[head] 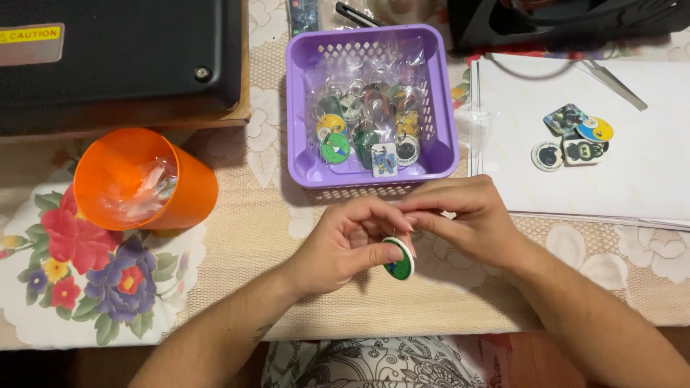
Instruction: Assembling keychains by attaching metal rings to charms and then placing each finished keychain into a small plastic bag.
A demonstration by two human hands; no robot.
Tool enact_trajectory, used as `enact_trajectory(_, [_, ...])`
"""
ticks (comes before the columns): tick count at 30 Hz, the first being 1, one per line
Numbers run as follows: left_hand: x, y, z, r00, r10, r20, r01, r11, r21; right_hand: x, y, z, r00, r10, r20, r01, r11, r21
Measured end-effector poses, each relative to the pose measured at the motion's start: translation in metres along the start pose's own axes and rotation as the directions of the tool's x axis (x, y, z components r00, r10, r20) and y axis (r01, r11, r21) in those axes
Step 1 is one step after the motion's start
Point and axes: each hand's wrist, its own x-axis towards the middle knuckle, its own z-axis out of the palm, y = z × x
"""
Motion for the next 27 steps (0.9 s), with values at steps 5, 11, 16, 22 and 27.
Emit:
enact_trajectory(5, [0.0, 0.002, -0.001, 1.0, -0.009, 0.005, 0.009, 0.999, 0.043, 0.0, 0.007, -0.006, 0.986, 0.144, 0.088, -0.158, 0.971, 0.179])
enact_trajectory(11, [0.003, 0.009, 0.0, 0.995, -0.087, 0.048, 0.093, 0.988, -0.122, 0.0, -0.002, -0.008, 0.984, 0.159, 0.084, -0.171, 0.972, 0.162])
enact_trajectory(16, [0.0, 0.009, 0.003, 0.99, -0.135, 0.038, 0.14, 0.978, -0.156, -0.008, 0.009, -0.005, 0.989, 0.126, 0.08, -0.145, 0.938, 0.314])
enact_trajectory(22, [-0.003, 0.001, 0.002, 0.992, -0.119, -0.044, 0.11, 0.98, -0.165, -0.013, 0.014, 0.004, 0.982, 0.187, 0.025, -0.18, 0.889, 0.421])
enact_trajectory(27, [0.001, 0.01, 0.007, 0.991, -0.066, -0.113, 0.055, 0.994, -0.097, -0.014, 0.026, 0.0, 0.975, 0.223, 0.005, -0.203, 0.877, 0.435])
